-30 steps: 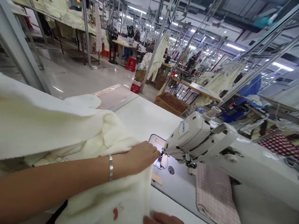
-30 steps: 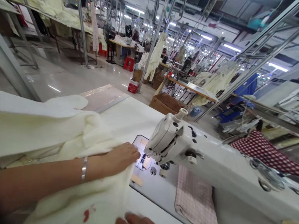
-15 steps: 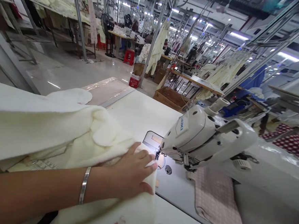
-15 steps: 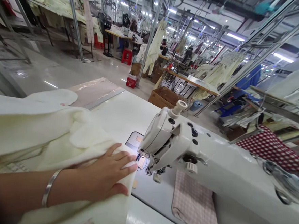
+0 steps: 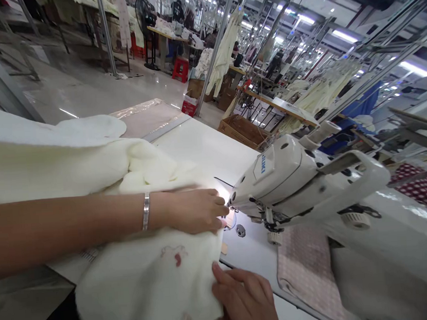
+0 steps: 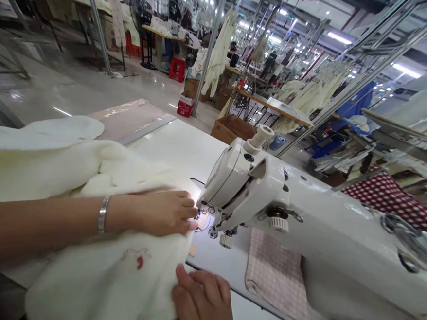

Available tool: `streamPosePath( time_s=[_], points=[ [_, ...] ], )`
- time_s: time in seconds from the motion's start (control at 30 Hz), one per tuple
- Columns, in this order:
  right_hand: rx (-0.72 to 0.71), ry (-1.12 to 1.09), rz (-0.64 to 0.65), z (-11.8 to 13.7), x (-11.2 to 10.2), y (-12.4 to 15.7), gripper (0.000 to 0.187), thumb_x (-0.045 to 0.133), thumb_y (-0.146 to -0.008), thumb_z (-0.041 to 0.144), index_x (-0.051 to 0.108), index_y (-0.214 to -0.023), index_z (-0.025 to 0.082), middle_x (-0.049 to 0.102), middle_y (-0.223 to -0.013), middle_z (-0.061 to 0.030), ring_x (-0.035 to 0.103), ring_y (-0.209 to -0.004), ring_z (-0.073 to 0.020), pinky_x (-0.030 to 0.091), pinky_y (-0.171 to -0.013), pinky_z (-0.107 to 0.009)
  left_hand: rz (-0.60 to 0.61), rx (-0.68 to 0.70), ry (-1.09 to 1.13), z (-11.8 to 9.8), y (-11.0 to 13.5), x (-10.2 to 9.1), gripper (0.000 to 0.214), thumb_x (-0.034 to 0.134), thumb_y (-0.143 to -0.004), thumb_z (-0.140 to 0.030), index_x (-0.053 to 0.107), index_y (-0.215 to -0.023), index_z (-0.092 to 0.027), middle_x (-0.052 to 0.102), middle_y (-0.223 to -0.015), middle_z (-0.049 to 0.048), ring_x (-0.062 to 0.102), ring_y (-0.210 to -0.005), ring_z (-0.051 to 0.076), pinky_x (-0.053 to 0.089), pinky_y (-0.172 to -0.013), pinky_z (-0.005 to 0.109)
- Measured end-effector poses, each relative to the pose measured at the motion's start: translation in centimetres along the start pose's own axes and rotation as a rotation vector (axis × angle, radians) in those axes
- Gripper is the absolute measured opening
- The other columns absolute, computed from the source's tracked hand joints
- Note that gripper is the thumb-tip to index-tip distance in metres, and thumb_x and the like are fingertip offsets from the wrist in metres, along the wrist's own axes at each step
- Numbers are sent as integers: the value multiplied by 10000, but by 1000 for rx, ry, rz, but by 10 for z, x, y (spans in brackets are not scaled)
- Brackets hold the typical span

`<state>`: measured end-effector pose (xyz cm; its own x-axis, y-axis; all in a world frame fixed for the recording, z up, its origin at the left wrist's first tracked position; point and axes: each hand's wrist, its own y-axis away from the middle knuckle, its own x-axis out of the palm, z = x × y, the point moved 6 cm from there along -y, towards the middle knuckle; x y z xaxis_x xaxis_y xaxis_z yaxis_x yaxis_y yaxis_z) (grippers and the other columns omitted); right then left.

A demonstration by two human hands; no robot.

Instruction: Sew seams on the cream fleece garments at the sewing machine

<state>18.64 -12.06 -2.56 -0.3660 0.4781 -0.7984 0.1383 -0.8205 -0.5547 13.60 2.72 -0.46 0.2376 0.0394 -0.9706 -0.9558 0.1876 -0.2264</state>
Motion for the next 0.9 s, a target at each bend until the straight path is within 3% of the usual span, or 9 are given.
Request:
streamPosePath(
  time_s=[0.1,0.17,0.27,0.37,0.53,0.77,0.9],
  points=[
    [16,-63,-47,-1,-2,-7,184,452,-771,129,588,-866,208,711,-1023,29,548,-825,-162,348,-751,-331,51,-258,58,-24,2,-2,40,603,-807,-190,642,-812,-185,649,-892,63,546,-865,215,356,-930,433],
    [22,-62,-19,0,-5,-8,223,449,-776,90,605,-889,203,712,-982,24,545,-853,-157,344,-761,-319,60,-396,91,-52,11,-2,178,610,-773,-218,642,-940,-167,661,-989,84,557,-929,244,257,-1022,538],
    [-13,-31,56,5,-11,-3,251,427,-825,72,630,-911,192,704,-1005,2,557,-938,-158,359,-803,-310,-21,-496,66,-90,26,-1,393,549,-810,-252,553,-1181,-122,579,-1264,131,497,-1152,276,101,-1098,552],
    [-99,46,100,9,-11,11,190,486,-859,124,648,-949,165,672,-1120,-64,559,-993,-196,386,-827,-337,-97,-505,46,-103,38,1,325,456,-910,-279,537,-1203,-167,491,-1388,96,430,-1266,250,-9,-1124,529],
    [-192,74,-23,6,-5,20,141,522,-879,144,659,-907,132,706,-1014,-70,575,-888,-205,392,-751,-351,-88,-390,93,-80,43,0,309,437,-952,-360,558,-1182,-194,484,-1398,74,434,-1281,235,53,-1147,515],
    [-204,84,103,-21,-2,-33,178,493,-889,149,651,-970,166,680,-1020,-63,571,-843,-174,415,-715,-306,12,-254,229,-14,28,9,256,489,-925,-341,551,-1136,-211,545,-1260,120,507,-1165,250,213,-1080,561],
    [-163,146,133,-44,6,-54,171,482,-907,193,637,-977,200,651,-884,-55,586,-795,-155,431,-731,-298,-29,-208,252,18,16,10,205,501,-918,-346,564,-1024,-181,572,-1196,108,539,-1071,222,249,-1069,488]
  ],
)
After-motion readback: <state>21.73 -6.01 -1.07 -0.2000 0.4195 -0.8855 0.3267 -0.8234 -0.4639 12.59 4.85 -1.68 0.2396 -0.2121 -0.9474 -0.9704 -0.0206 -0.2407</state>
